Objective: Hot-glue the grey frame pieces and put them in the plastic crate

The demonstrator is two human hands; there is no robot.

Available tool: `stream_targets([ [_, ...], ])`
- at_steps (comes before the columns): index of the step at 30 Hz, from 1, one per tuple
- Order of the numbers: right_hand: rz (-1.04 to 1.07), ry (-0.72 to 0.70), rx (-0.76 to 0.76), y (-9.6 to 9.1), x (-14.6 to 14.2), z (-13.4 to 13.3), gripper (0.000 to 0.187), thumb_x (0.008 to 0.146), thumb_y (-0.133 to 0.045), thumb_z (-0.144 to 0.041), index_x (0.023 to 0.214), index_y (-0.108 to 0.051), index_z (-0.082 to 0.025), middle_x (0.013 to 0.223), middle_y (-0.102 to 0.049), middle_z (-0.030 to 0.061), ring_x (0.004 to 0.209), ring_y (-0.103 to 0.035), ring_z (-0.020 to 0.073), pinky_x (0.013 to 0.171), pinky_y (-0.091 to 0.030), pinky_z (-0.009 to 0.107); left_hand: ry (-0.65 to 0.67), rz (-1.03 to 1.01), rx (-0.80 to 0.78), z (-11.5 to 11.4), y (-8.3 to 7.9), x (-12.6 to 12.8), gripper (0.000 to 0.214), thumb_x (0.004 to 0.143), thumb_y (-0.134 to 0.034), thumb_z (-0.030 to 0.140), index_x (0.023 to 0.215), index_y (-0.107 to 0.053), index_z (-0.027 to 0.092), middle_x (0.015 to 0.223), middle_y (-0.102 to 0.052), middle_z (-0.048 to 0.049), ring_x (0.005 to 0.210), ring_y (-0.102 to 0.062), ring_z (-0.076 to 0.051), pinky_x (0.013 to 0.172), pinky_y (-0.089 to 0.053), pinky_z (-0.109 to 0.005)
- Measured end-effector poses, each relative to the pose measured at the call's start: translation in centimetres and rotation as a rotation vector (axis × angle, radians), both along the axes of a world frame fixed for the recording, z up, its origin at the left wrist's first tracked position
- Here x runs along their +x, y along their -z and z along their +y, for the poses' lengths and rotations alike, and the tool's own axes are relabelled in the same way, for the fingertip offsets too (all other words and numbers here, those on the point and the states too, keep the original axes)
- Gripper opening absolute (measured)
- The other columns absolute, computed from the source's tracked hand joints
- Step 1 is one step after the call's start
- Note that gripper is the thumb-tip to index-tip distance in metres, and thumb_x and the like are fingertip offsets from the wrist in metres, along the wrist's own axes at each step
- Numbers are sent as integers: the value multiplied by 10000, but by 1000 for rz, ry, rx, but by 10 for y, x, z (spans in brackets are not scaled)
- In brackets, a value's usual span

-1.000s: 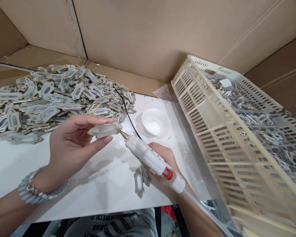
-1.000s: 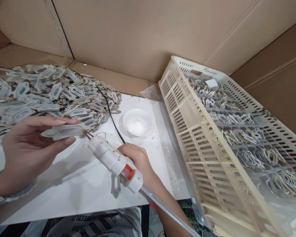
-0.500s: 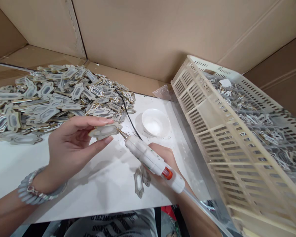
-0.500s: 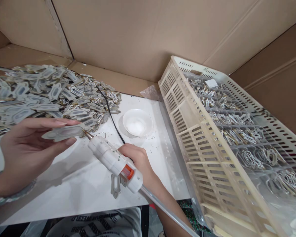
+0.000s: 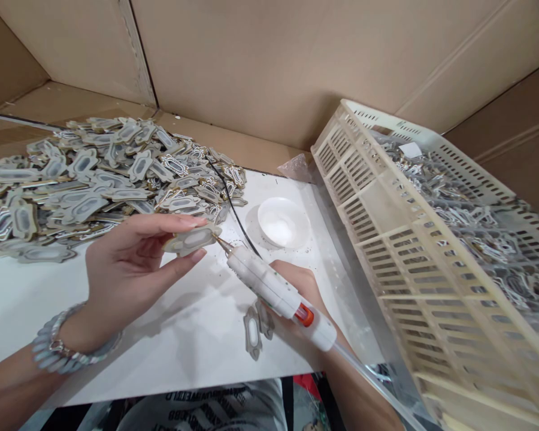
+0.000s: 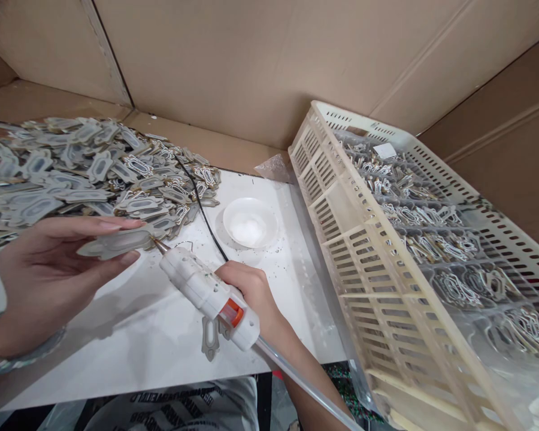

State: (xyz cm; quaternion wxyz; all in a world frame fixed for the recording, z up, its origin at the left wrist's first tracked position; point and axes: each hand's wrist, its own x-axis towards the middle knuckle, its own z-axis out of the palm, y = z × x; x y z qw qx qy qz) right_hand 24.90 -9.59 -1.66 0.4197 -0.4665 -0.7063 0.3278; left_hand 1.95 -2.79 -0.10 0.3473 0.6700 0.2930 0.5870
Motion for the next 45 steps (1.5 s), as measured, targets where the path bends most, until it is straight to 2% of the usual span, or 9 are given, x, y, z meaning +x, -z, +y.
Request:
stream_targets([
  [7, 11, 2, 1, 0, 0, -1, 150, 722, -505, -106, 648, -443, -220, 612, -465, -39, 520, -439, 107, 527, -341, 247, -14, -3, 2, 1, 2, 1, 325, 784, -841, 136, 1051, -735, 287, 1042, -782, -7, 1028, -756, -201, 970, -672, -393],
  [12, 10, 17, -20, 0, 0, -1, 152, 722, -510, -110, 644, -446, -224, 610, -465, -40, 525, -446, 113, 537, -356, 254, -31, -13, 20, 2, 3, 0, 339, 770, -844, 116, 1047, -734, 278, 1032, -781, 7, 1018, -757, -170, 965, -663, -322],
  [21, -27, 34, -12, 4, 3, 1, 140, 743, -527, -146, 651, -453, -221, 620, -467, -49, 531, -445, 106, 526, -324, 242, -80, 26, 56, 6, 1, -4, 288, 761, -852, 152, 997, -722, 256, 982, -773, -11, 992, -766, -194, 868, -685, -310],
  [27, -45, 101, -39, 3, 2, 2, 234, 796, -586, -192, 642, -414, -231, 615, -431, -53, 524, -397, 111, 515, -313, 258, -37, 27, -19, 9, -1, -3, 338, 722, -847, 141, 972, -643, 240, 933, -770, -24, 933, -771, -183, 628, -640, -186],
  [30, -5, 169, -72, 0, 1, 1, 276, 809, -595, -199, 645, -377, -238, 604, -400, -56, 516, -357, 112, 503, -299, 264, -86, 97, -54, 17, 4, -4, 350, 728, -844, 207, 976, -597, 226, 911, -766, -23, 919, -772, -177, 522, -579, -138],
  [33, 50, 203, -76, -4, 1, 0, 290, 815, -600, -202, 636, -376, -243, 582, -374, -57, 514, -356, 118, 504, -305, 272, -217, 199, -31, 34, 14, -8, 353, 751, -839, 278, 984, -586, 200, 925, -768, -20, 891, -765, -153, 613, -607, -155],
  [38, 60, 206, -87, -8, 1, -1, 299, 826, -599, -205, 632, -376, -248, 572, -347, -59, 505, -341, 120, 496, -297, 279, -429, 328, -26, 67, 29, -26, 370, 748, -865, 288, 1004, -629, 164, 950, -760, 5, 886, -736, -133, 804, -615, -215],
  [42, 67, 203, -77, -8, 1, -1, 318, 822, -609, -201, 635, -356, -244, 586, -345, -60, 508, -318, 113, 490, -271, 276, -564, 469, -25, 83, 31, -37, 413, 749, -863, 309, 1050, -635, 142, 993, -770, -7, 979, -725, -211, 1003, -569, -410],
  [45, 68, 206, -83, -8, 1, -1, 325, 820, -615, -195, 630, -356, -242, 577, -343, -61, 513, -338, 116, 502, -293, 278, -611, 537, -13, 88, 30, -40, 478, 735, -863, 285, 1116, -613, 143, 978, -783, -4, 1041, -700, -256, 1062, -508, -504],
])
